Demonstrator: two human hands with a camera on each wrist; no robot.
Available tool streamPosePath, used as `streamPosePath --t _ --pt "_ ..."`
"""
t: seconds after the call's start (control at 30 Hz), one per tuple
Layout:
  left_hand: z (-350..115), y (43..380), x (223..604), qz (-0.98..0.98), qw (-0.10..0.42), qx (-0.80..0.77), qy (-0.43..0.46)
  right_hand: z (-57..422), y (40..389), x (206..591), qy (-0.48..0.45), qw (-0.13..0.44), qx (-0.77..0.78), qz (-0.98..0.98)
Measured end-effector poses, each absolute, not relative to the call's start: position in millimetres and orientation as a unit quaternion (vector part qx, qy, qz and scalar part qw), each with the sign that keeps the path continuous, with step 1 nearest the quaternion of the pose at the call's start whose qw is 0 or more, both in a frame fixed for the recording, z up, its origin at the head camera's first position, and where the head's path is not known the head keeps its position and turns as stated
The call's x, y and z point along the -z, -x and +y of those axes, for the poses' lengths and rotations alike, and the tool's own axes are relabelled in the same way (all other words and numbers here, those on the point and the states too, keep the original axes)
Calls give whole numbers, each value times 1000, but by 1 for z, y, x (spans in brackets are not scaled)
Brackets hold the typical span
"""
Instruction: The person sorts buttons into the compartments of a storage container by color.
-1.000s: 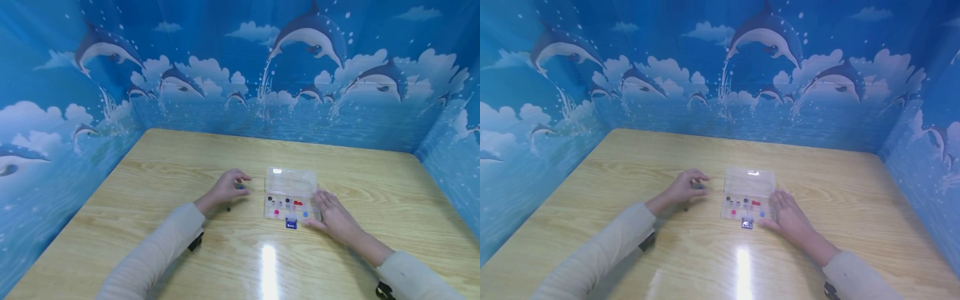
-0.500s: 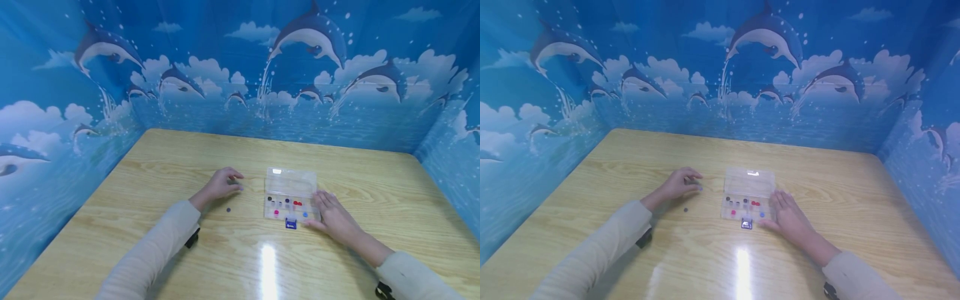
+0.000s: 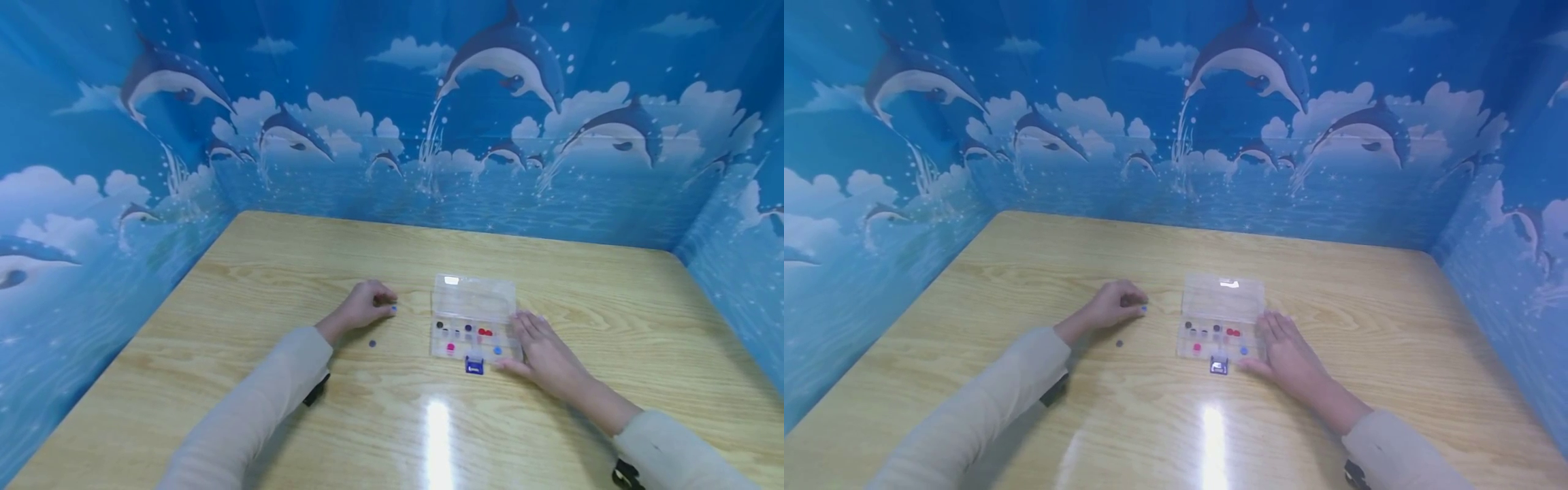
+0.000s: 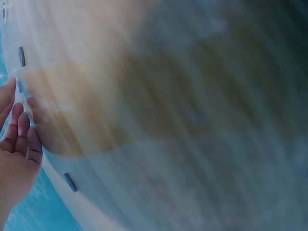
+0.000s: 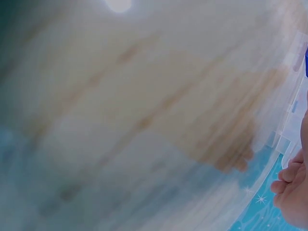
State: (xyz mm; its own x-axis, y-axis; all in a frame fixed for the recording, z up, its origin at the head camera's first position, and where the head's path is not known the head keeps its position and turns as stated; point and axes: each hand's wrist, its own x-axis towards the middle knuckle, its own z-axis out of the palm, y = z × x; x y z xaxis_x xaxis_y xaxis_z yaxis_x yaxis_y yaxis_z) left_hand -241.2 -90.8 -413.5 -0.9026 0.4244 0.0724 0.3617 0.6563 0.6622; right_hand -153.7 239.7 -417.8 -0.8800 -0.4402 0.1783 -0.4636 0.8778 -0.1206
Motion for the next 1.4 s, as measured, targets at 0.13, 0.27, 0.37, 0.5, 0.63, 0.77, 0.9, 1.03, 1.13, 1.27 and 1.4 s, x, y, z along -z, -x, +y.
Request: streamPosePath --t 0.13,0.27,0.37,0.5,0.63,0.77,0.9,1.03,1.13,1.27,1.4 --pt "-90 243 416 911 39 -349 -217 240 154 418 -237 78 -79 -965" --pt "-90 245 418 911 34 -349 -215 240 154 419 -238 79 -79 -965" --pt "-90 246 419 912 33 -350 -212 240 154 419 -236 76 -80 -965" --pt "-89 247 421 913 31 -352 -203 240 154 419 -234 73 -83 -966" --pt "-87 247 420 916 29 -350 -196 240 154 418 -232 71 -83 -967" --pt "-86 246 418 918 35 -345 -192 240 154 418 -230 69 -82 -967" --pt "-86 245 417 918 33 -342 -197 239 154 417 -228 66 -83 -968" --pt "-85 245 418 918 30 -339 -202 239 153 417 -226 66 -86 -968" --pt "-85 246 419 920 36 -336 -198 239 153 417 -226 68 -87 -968" --pt "-86 247 419 923 39 -333 -191 239 153 418 -230 75 -87 -966" --pt "-86 246 417 923 40 -333 -186 239 153 418 -232 78 -85 -966"
